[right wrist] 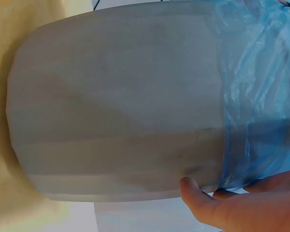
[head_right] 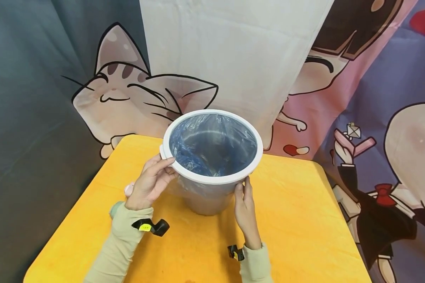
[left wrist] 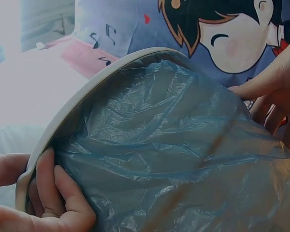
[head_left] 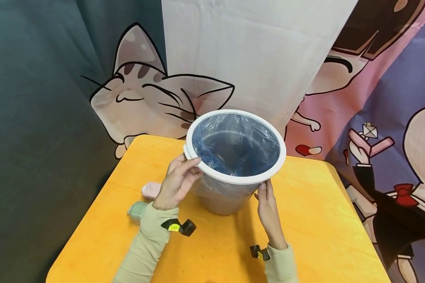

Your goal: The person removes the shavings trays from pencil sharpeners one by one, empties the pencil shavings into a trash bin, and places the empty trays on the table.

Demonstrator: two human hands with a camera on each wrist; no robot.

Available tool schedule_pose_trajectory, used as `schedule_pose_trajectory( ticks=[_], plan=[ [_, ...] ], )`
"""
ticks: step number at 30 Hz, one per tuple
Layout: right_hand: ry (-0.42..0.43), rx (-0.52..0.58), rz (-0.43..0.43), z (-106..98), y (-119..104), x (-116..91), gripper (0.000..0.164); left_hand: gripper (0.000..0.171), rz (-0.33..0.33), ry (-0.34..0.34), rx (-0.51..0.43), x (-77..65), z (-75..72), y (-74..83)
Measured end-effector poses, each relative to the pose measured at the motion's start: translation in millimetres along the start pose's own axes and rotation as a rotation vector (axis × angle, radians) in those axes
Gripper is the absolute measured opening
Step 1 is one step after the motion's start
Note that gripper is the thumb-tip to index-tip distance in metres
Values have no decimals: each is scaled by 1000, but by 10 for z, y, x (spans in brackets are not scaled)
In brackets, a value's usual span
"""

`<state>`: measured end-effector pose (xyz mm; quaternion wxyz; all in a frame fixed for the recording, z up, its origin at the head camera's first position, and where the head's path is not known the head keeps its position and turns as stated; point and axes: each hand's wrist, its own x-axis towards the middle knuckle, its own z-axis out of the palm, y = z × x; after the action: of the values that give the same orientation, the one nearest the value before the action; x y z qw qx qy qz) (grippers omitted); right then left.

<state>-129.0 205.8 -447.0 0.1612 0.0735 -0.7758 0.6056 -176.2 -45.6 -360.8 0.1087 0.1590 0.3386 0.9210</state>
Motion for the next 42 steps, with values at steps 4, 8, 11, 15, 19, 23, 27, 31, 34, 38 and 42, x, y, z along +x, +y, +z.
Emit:
schedule_pose_trajectory(
  ticks=[4,8,11,15,19,23,27,31,34,38,42],
  plan=[
    [11,-3,-11,-69,30,-38,48,35,-10,-14,11,4,6,-40],
    [-4,64,-34,-104,217,-20,49,37,-13,-32,13,20,1,-68],
    [9,36,39,-80,102,-44,49,38,-26,-32,2,33,-14,-86],
    [17,18,78,-79,105,-72,47,40,-50,-24,-8,41,-41,-103],
    [-9,85,-24,-141,468,-57,47,43,-47,-44,16,44,-53,-114],
    [-41,67,-3,-131,314,-95,46,46,-21,-52,57,32,-59,-114],
    [-64,-1,111,-75,-157,-146,42,51,-2,-50,79,15,-70,-116],
    [-67,-6,142,-75,-141,-158,42,49,9,-43,97,-8,-96,-147],
    [-61,4,150,-89,-35,-169,41,40,23,-37,110,-36,-122,-184],
    [-61,1,183,-95,4,-209,41,27,43,-40,126,-89,-167,-250],
    [-68,7,181,-90,33,-243,41,22,49,-34,129,-148,-229,-339]
  ],
)
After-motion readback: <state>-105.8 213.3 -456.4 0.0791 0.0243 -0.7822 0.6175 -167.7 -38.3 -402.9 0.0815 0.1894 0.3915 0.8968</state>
